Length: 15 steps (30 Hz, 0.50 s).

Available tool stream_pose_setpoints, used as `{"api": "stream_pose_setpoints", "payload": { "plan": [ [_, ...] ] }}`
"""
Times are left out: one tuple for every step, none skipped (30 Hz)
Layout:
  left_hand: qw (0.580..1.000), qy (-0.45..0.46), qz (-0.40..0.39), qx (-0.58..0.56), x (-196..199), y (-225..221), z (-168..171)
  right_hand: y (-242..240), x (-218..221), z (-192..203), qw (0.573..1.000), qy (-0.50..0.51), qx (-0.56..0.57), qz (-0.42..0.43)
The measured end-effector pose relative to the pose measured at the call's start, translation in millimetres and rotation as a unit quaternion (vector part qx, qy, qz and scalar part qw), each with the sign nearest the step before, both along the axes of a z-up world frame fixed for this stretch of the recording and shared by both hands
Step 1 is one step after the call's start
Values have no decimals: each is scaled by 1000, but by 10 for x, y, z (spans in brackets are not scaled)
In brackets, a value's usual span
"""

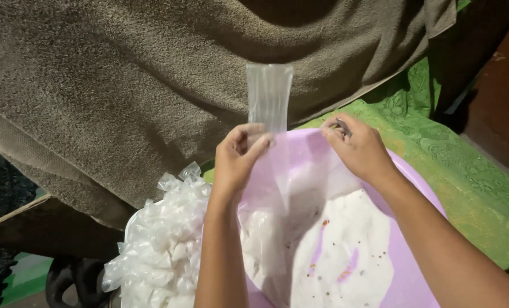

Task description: The person scoops white powder from a purple basin using a spoon and fills small plastic bags, one at a time, before placing each filled bag into a larger pile.

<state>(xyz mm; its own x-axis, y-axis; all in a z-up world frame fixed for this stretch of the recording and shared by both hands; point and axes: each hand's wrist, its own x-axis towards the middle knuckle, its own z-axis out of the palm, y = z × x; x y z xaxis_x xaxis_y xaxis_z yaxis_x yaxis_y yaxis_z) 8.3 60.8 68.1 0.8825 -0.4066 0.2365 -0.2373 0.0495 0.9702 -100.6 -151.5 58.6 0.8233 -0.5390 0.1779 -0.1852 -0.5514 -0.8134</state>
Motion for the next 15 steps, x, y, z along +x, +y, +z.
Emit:
{"api": "stream_pose_setpoints", "payload": {
  "plan": [
    [1000, 0, 0, -1, 48, 36, -121, 15, -7, 23, 1000, 0, -1, 0],
    [1000, 18, -17, -7, 106, 66, -239, 27, -8, 49, 1000, 9, 22, 12],
    [999, 36, -34, -13, 165, 97, -356, 40, -8, 75, 999, 17, 45, 24],
    [999, 35, -33, -13, 141, 97, -413, 22, 24, 32, 999, 17, 45, 25],
    [995, 65, -78, 17, 118, 99, -471, 6, 56, -11, 997, 8, 61, 38],
    [987, 96, -122, 49, 89, 107, -534, -4, 82, -60, 996, 0, 78, 52],
    [987, 97, -122, 49, 60, 121, -516, -64, 112, -186, 996, 1, 78, 52],
    [984, 103, -139, 53, 31, 131, -498, -129, 140, -310, 992, -24, 98, 69],
    [980, 109, -155, 57, -1, 142, -480, -195, 167, -435, 988, -48, 118, 87],
    [980, 109, -154, 57, 6, 155, -468, -150, 128, -328, 988, -49, 117, 88],
    [977, 114, -166, 76, 15, 168, -455, -105, 91, -222, 989, -57, 112, 79],
    [972, 118, -178, 96, 31, 175, -443, -65, 60, -113, 990, -66, 106, 69],
    [972, 117, -178, 95, 46, 181, -449, -32, 48, -95, 990, -67, 105, 70],
    [974, 109, -157, 120, 54, 179, -454, -6, 30, -72, 990, -65, 107, 67],
    [975, 102, -136, 145, 60, 178, -459, 20, 11, -50, 990, -63, 109, 64]
  ]
}}
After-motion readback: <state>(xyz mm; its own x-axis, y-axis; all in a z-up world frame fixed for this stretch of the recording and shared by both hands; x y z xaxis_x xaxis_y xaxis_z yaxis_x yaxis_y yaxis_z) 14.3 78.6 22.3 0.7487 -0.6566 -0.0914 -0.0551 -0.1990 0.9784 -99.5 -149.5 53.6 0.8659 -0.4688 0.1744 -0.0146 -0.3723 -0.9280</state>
